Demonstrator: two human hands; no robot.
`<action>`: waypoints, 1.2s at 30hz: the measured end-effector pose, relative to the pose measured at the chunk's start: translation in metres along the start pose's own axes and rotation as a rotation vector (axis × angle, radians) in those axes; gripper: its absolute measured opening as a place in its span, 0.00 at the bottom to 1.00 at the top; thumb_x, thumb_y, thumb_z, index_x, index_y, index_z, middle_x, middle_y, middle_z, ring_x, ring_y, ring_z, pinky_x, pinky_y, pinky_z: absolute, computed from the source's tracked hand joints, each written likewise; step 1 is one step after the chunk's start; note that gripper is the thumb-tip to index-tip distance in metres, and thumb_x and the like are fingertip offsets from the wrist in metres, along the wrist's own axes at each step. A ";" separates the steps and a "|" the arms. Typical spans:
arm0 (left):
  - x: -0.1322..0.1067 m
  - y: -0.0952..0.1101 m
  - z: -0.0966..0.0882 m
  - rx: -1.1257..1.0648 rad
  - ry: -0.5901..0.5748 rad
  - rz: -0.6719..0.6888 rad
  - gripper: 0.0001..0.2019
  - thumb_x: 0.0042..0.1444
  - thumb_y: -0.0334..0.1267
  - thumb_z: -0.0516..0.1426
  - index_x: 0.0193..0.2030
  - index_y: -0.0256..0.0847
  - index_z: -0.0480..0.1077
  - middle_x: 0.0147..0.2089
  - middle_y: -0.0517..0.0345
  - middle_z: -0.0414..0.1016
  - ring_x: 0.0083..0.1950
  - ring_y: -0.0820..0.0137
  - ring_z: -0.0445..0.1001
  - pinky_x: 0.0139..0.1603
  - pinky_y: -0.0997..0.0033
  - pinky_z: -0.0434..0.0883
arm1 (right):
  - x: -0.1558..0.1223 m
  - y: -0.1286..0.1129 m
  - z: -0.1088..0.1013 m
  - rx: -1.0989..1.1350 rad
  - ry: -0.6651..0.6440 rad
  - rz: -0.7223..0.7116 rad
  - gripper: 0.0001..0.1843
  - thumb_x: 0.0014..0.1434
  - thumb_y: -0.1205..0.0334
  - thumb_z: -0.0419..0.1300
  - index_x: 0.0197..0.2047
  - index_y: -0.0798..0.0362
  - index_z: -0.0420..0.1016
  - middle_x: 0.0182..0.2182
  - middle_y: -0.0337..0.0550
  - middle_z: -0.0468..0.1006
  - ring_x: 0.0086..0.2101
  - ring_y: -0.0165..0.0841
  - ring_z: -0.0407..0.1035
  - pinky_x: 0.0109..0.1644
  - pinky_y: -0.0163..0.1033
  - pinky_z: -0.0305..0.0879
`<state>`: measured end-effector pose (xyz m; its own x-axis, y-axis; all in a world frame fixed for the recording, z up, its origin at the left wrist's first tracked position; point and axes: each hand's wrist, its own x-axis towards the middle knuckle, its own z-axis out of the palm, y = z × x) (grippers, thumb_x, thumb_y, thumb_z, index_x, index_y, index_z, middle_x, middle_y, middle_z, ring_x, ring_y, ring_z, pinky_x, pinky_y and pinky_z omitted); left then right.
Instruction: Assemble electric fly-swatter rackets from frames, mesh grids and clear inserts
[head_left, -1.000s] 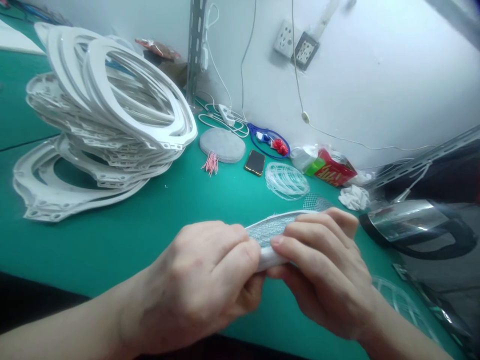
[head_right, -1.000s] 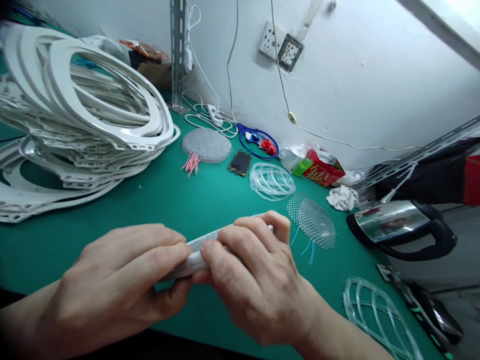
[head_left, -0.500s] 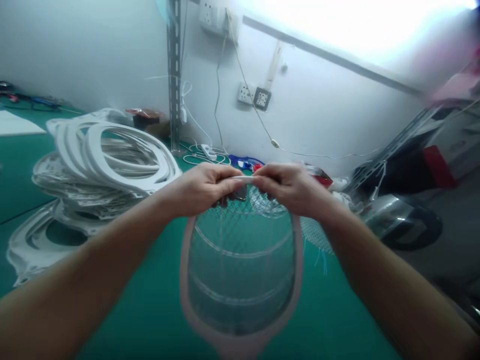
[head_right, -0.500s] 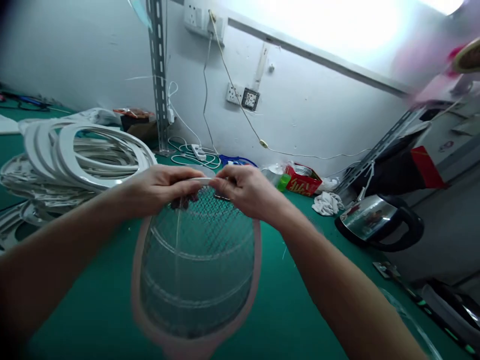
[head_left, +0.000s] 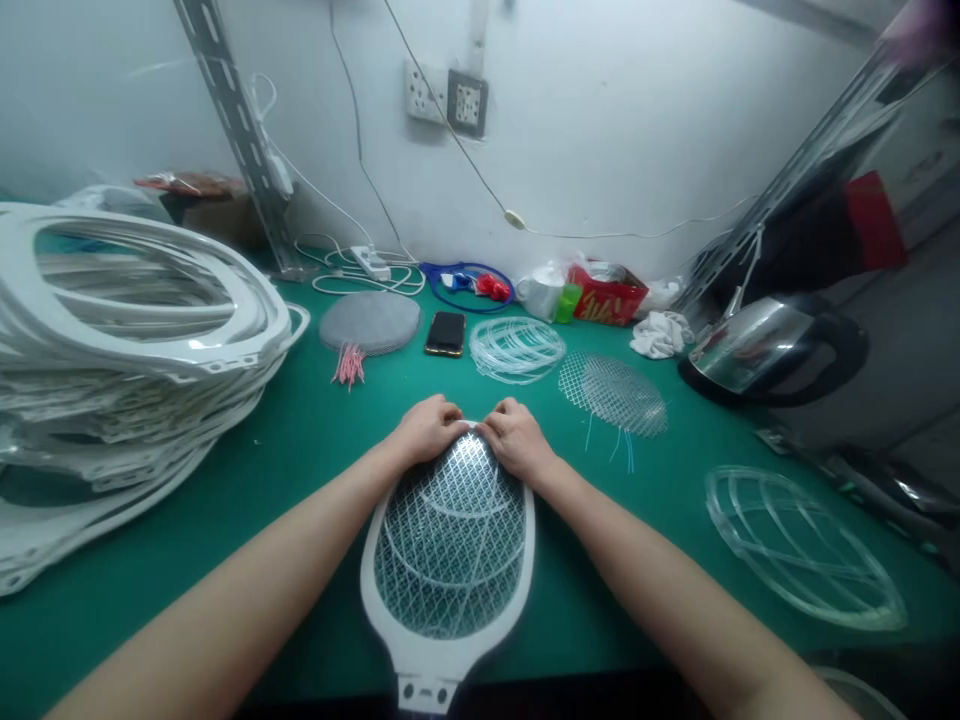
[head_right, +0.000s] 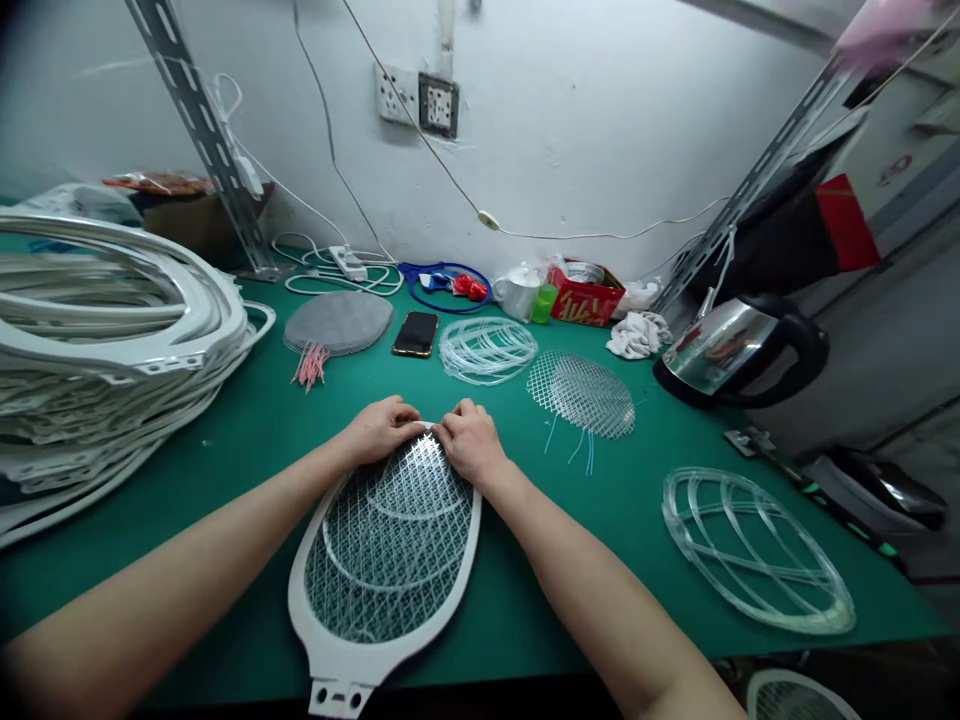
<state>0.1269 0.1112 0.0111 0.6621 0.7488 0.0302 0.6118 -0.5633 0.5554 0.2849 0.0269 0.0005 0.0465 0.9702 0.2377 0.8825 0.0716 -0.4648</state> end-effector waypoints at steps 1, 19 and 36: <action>0.000 -0.002 0.002 0.003 0.010 -0.008 0.20 0.52 0.51 0.50 0.37 0.39 0.74 0.38 0.49 0.72 0.39 0.62 0.70 0.39 0.66 0.65 | 0.000 0.001 0.002 0.001 0.028 -0.002 0.12 0.59 0.56 0.55 0.37 0.54 0.76 0.38 0.48 0.71 0.38 0.33 0.65 0.44 0.36 0.59; 0.008 0.001 0.009 -0.014 -0.031 -0.071 0.11 0.51 0.44 0.51 0.32 0.43 0.71 0.37 0.58 0.73 0.39 0.67 0.70 0.39 0.70 0.65 | 0.037 0.003 -0.018 0.115 -0.384 0.107 0.04 0.50 0.65 0.59 0.28 0.56 0.75 0.24 0.38 0.75 0.26 0.27 0.65 0.28 0.30 0.56; 0.012 0.014 0.003 -0.025 -0.120 -0.127 0.10 0.47 0.45 0.55 0.32 0.44 0.73 0.37 0.60 0.77 0.41 0.64 0.72 0.40 0.66 0.65 | 0.049 -0.009 -0.029 0.002 -0.530 0.115 0.05 0.47 0.64 0.62 0.27 0.58 0.75 0.22 0.37 0.73 0.25 0.26 0.63 0.26 0.29 0.54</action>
<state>0.1446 0.1112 0.0161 0.6284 0.7652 -0.1401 0.6837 -0.4573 0.5687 0.2928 0.0673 0.0406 -0.1007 0.9554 -0.2775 0.8848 -0.0415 -0.4641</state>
